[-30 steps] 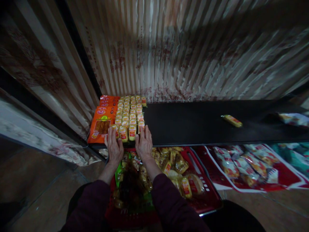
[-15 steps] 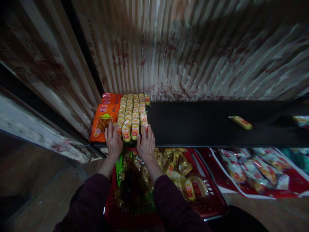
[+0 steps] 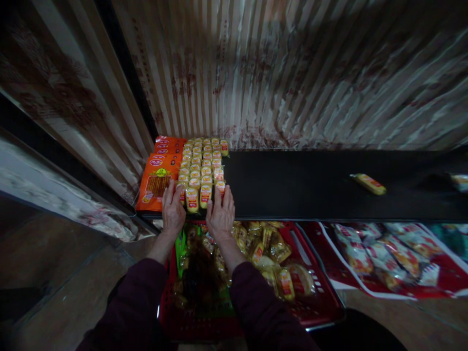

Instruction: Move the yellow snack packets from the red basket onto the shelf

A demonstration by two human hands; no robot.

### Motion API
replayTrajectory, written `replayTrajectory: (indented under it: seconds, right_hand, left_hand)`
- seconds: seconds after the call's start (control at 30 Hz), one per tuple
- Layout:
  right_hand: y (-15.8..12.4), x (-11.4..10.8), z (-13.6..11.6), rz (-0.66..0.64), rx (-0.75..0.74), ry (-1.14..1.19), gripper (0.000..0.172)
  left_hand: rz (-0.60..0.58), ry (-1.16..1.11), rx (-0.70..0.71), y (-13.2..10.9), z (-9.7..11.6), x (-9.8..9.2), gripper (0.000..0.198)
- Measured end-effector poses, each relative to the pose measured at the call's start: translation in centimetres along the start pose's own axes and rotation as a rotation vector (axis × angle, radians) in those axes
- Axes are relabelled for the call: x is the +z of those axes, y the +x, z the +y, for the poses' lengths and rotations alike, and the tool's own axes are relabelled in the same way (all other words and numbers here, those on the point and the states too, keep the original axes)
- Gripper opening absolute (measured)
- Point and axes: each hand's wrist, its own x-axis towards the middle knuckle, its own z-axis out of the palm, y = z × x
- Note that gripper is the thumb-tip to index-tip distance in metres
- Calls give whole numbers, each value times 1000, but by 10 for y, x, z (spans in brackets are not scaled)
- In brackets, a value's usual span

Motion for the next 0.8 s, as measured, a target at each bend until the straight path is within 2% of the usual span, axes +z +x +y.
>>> replayTrajectory:
  seconds: [0.53,0.67,0.8]
  right_hand:
    - [-2,0,3,-15,-39,4,50]
    - [-3,-2,4,-27,-50,0,51]
    - [-3,-4,4,-42,-60,2,53]
  left_hand:
    - [24,65,-38,-4,6,-4,43]
    - [20,91,2,-6,12,-12,41]
    - [-64,142,74,-15,27,-25,43]
